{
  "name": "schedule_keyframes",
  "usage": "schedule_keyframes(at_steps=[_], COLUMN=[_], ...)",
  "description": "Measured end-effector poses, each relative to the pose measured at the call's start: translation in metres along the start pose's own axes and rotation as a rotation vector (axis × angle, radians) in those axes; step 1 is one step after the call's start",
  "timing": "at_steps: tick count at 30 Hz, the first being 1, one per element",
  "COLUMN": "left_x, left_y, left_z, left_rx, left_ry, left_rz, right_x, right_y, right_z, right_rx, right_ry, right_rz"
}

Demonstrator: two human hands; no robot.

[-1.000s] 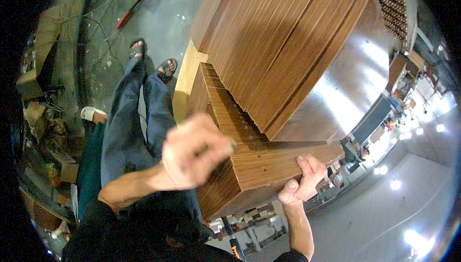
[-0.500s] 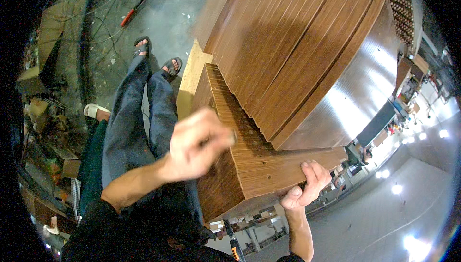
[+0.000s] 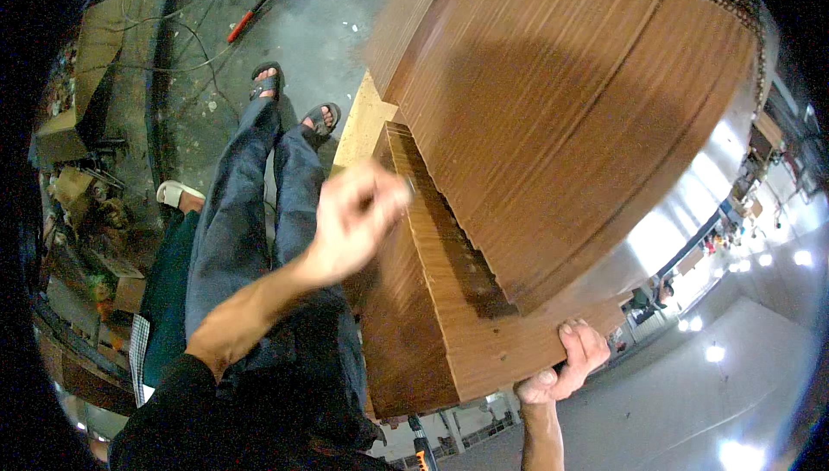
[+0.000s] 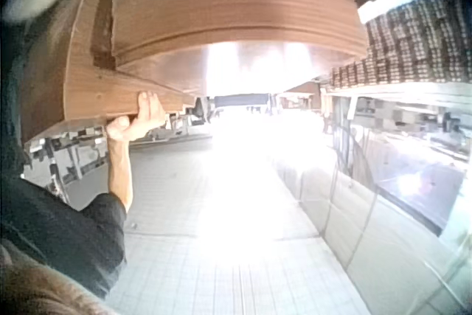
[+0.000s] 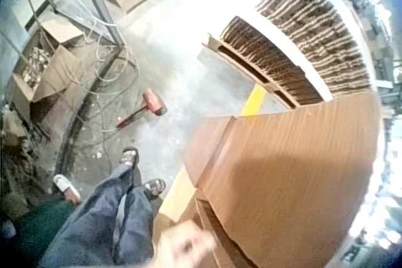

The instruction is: The person uses a piece of sandpaper to smooth the edges and corners of several wooden boxes, handling them one at a time and rotating them to reach all sides before placing them on a stack.

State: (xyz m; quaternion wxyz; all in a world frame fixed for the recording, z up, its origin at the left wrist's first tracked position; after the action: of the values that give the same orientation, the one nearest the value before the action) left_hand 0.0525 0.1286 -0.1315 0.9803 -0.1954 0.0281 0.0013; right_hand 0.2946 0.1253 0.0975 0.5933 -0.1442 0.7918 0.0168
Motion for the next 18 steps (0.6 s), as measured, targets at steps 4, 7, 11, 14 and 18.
schedule_keyframes(at_steps=[4, 7, 11, 14, 18], left_x=[0.022, 0.017, 0.023, 0.024, 0.015], left_y=[0.029, 0.023, 0.032, 0.036, 0.040], left_z=[-0.120, -0.132, -0.123, -0.123, -0.128], left_rx=[-0.434, -0.335, -0.233, -0.189, -0.285], left_ry=[0.025, 0.102, 0.021, 0.014, 0.077], left_rz=[0.310, 0.268, 0.175, 0.192, 0.129], right_x=[-0.005, -0.011, -0.003, -0.005, -0.008], right_y=[-0.002, -0.014, -0.014, -0.011, -0.012], right_z=[0.006, 0.012, 0.014, 0.012, 0.013], right_rx=[-0.012, 0.024, 0.011, 0.029, 0.018], right_ry=[0.005, 0.027, 0.000, 0.021, -0.015], right_rz=[-0.017, -0.024, 0.060, 0.022, 0.007])
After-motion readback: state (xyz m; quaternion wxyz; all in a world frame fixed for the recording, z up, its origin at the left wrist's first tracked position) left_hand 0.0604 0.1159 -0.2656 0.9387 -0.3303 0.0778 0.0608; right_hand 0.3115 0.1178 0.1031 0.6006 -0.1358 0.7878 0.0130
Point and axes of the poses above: each hand's wrist, its own y-axis towards the middle knuckle, its own x-axis out of the palm, z = x × y, the point moved 1 cm from there along y, towards the middle knuckle, and after that the axes turned 9 degrees about y, right-handed, at the moved point
